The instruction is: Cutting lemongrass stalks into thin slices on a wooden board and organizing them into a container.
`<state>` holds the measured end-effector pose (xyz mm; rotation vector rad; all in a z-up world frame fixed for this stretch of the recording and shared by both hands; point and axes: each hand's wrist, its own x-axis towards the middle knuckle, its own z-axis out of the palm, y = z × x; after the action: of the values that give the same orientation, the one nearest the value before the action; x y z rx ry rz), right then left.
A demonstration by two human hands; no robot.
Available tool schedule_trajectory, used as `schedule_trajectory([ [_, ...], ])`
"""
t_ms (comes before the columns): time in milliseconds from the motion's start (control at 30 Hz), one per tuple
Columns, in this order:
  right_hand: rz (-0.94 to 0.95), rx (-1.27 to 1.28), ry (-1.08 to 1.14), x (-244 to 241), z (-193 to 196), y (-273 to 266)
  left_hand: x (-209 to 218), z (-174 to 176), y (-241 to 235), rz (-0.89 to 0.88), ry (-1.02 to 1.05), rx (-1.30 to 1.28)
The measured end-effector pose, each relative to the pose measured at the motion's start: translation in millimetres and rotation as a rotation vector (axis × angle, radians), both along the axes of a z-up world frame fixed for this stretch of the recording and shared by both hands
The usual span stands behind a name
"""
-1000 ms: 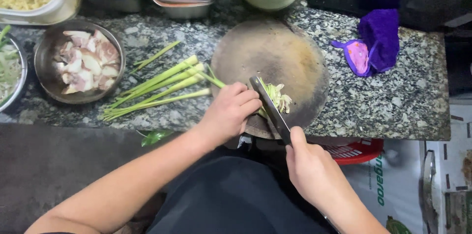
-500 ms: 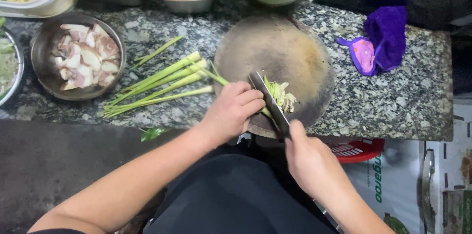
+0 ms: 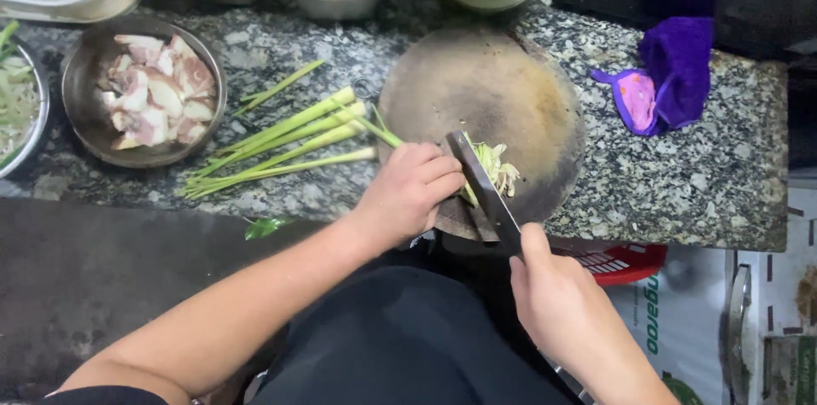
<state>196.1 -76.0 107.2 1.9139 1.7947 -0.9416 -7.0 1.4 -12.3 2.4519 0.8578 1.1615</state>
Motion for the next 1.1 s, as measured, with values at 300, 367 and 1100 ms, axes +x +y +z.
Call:
schedule_trajectory([
  [300, -0.030, 0.144, 0.100, -7.0, -27.0, 9.7, -4.7, 8.6, 4.6, -0.047, -0.049, -0.080],
  [367, -0.039, 0.132, 0.112, -3.0, -22.1, 4.6, -5.3, 8.9, 1.6, -0.043, -0.024, -0.071],
  [1100, 0.061, 0.149, -0.004, -7.3, -8.5, 5.5, -1.1, -12.1, 1.8, 0.193, 0.007, 0.186],
])
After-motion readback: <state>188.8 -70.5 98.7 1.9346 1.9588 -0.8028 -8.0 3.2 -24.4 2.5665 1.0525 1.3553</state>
